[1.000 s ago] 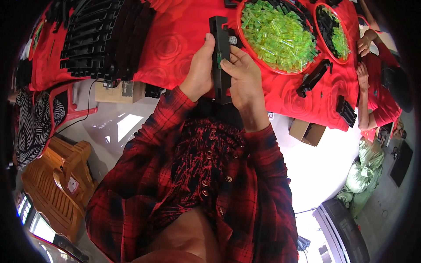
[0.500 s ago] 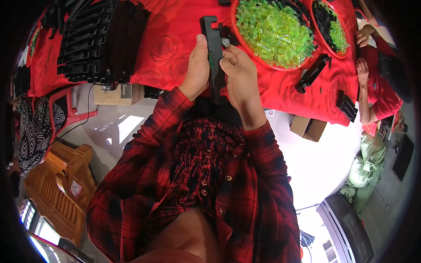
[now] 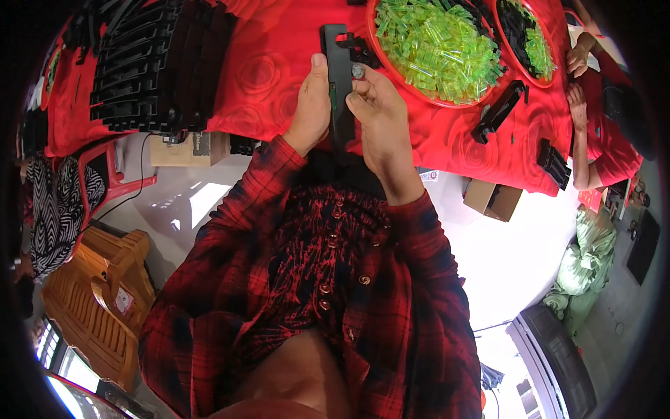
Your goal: The person assembles plastic components by inserting green plastic pieces into black plastic parts and pressing them into place by hand.
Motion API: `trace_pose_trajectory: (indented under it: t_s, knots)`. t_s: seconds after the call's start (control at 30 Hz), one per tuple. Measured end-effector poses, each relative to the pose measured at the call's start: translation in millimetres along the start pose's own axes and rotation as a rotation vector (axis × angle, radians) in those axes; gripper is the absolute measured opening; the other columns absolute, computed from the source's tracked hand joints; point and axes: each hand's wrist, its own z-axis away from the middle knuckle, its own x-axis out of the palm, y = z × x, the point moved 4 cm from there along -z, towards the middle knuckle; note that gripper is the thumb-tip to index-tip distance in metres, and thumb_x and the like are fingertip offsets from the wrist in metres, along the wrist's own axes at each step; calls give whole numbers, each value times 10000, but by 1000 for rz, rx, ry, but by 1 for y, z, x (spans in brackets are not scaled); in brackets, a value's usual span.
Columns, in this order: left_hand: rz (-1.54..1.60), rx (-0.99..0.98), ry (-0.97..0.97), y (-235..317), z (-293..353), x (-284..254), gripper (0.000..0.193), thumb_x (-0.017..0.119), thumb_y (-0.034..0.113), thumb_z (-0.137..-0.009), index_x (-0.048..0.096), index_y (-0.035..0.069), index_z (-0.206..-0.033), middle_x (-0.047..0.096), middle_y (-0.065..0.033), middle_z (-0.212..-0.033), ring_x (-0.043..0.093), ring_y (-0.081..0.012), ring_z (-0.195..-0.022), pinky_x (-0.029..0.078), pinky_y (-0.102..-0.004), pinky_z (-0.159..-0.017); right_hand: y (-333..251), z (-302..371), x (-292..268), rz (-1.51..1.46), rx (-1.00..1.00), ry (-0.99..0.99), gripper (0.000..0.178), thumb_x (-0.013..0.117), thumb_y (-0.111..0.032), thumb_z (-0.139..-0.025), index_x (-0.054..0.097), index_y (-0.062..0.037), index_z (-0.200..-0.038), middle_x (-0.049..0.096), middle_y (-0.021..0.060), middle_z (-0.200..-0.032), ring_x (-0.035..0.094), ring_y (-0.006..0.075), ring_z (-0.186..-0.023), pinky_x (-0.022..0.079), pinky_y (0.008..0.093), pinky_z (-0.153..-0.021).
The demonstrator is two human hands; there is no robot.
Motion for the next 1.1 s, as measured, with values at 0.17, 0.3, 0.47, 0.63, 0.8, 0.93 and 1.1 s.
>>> trace_pose_trajectory:
  t_s: [0.17, 0.3, 0.47, 0.63, 0.8, 0.93, 1.1]
  knots:
    - [182, -240, -80, 18, 3, -1, 641, 289, 551, -1049, 589, -9, -1134, 690, -159, -923, 681, -260, -761, 571, -355, -768, -24, 12, 29, 283, -33, 17, 467, 539, 1, -967, 406, 78, -1408, 632, 159, -1224, 605, 200, -1134, 475, 315, -986]
    - [190, -266, 84, 15, 5, -12, 626, 303, 546, -1046, 582, -3, -1153, 665, -143, -995, 668, -282, -807, 569, -396, -791, -32, 18, 25, 317, -93, 24, 434, 524, 4, -985, 396, 82, -1393, 633, 173, -1211, 618, 211, -1125, 509, 328, -950]
    - [748, -349, -183, -5, -9, -24, 601, 356, 543, -1033, 576, -4, -1150, 632, -122, -1040, 639, -270, -920, 548, -420, -837, -41, 24, 23, 403, -295, 83, 352, 561, 5, -967, 473, 54, -1303, 623, 123, -1095, 631, 183, -992, 532, 309, -869]
    - [610, -343, -143, -4, -6, -19, 567, 385, 519, -1035, 599, -4, -1085, 633, -122, -992, 636, -272, -916, 541, -419, -847, -27, 25, 18, 708, -353, 209, 352, 651, -29, -908, 506, 38, -1222, 583, 100, -1028, 595, 158, -865, 519, 296, -766]
    - [599, -374, -116, -4, -2, -14, 581, 377, 535, -1034, 625, 10, -1027, 656, -130, -944, 650, -301, -826, 555, -454, -767, -17, 22, 28, 804, -300, 153, 390, 663, -58, -878, 478, 50, -1205, 624, 169, -1004, 640, 248, -895, 530, 364, -767]
    - [493, -384, -41, -2, 4, -14, 593, 374, 549, -1029, 634, 16, -1014, 651, -129, -947, 652, -310, -810, 556, -459, -737, -15, 19, 30, 835, -177, 169, 470, 679, -86, -892, 449, 75, -1268, 645, 143, -993, 646, 196, -871, 532, 322, -762]
    - [680, -350, -323, -3, 3, -8, 468, 426, 442, -1040, 665, 39, -1039, 648, -77, -1041, 634, -251, -886, 526, -431, -852, -11, 14, 27, 812, -180, 190, 468, 669, -49, -879, 444, 76, -1271, 629, 108, -899, 623, 156, -770, 519, 294, -695]
